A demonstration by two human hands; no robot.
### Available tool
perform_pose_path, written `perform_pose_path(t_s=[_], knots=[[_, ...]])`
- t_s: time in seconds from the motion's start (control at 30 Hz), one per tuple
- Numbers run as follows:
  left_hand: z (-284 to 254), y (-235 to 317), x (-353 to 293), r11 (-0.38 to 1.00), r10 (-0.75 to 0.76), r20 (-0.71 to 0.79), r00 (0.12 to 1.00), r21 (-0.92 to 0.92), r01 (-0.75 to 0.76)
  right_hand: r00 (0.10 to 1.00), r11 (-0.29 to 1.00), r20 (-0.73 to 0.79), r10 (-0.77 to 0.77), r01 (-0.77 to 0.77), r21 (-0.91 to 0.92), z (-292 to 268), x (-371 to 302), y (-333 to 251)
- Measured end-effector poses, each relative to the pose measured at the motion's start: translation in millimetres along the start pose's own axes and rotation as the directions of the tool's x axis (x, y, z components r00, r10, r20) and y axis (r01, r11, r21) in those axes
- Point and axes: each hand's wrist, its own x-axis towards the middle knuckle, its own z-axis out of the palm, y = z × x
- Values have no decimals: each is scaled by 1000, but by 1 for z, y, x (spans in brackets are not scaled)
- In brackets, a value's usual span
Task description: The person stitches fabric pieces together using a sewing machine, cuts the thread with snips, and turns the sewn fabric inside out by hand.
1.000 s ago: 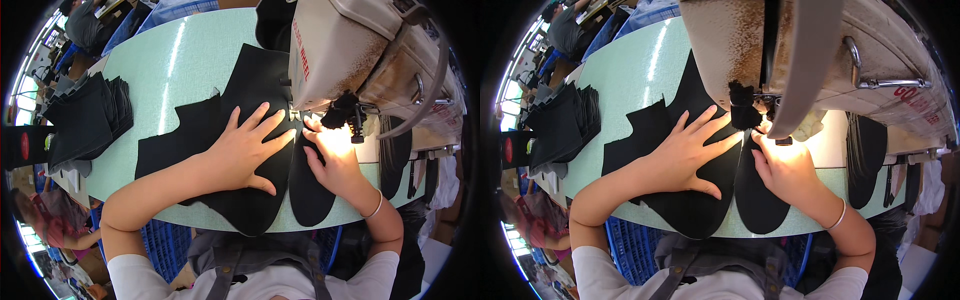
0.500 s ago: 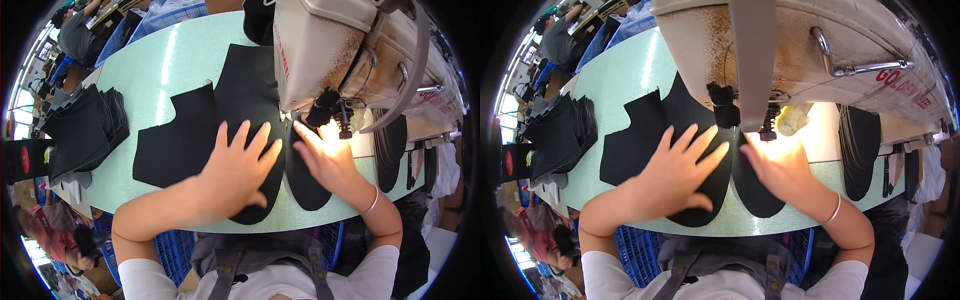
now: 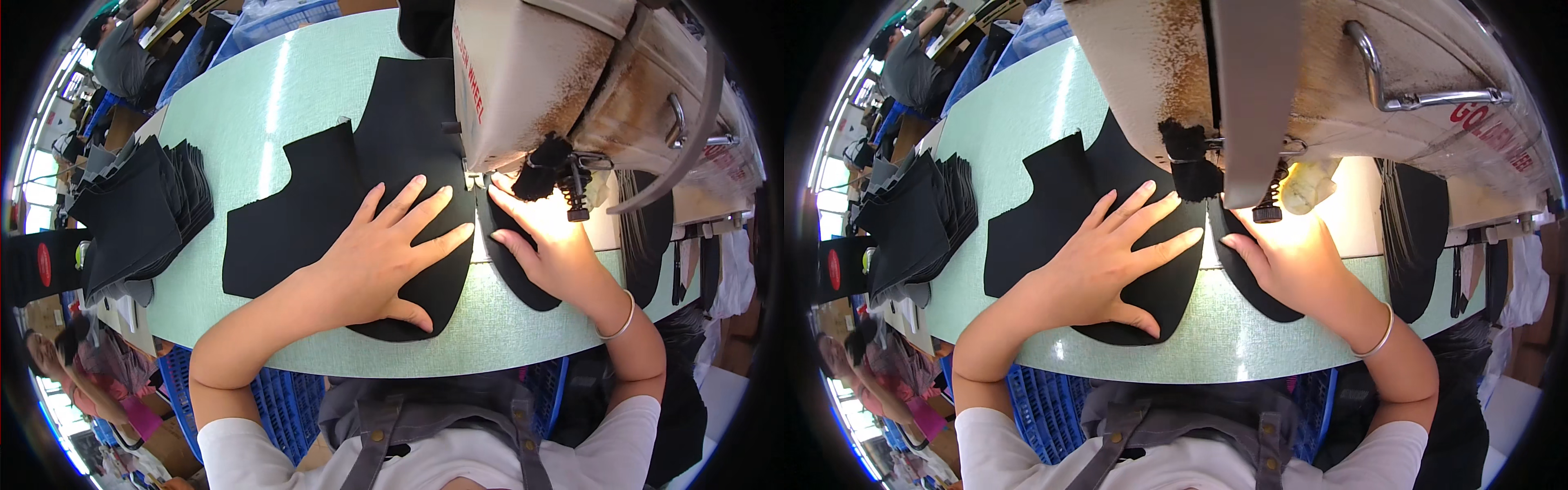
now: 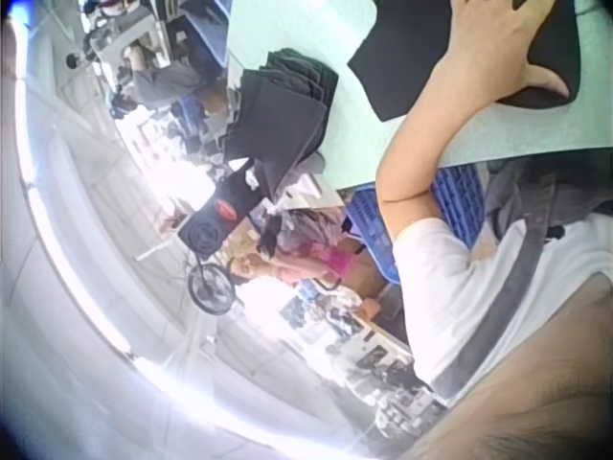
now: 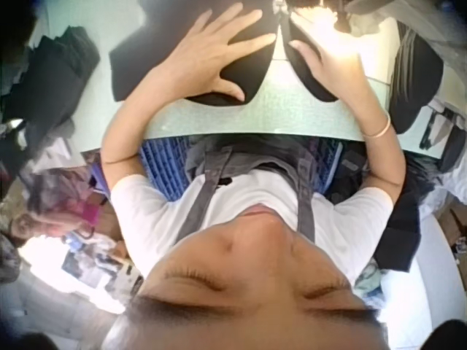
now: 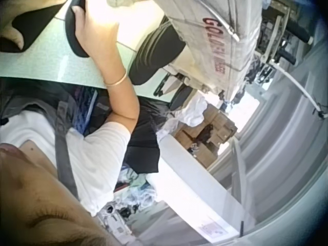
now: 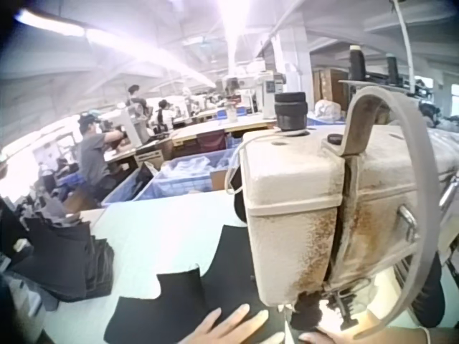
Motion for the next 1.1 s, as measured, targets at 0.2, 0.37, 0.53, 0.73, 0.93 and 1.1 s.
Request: perform_pose_path(t_s=[0.2,0.37,0.53,0.73,0.93,1.1], knots=[[1,-8,8,1000,-10,-67,998,-3,10,946,980,-262,-189,199,9,12,15,17],[2,-11,17,998,-55,-110,992,30,59,999,1000,-24,-21,21,-9,6,17,28],[-7,-11,10,981,70,-138,988,-169,-93,980,938,58,-190,199,-283,7,18,36],[-14,-11,2,946,187,-68,980,-255,-199,997,997,-58,-45,49,60,8,13,37],[-13,-26,5,905,210,-128,969,-350,-243,991,989,-37,-127,129,75,3,14,35],[-13,-31,4,835,164,-137,977,-508,-211,998,991,-9,-57,57,118,-5,12,34]])
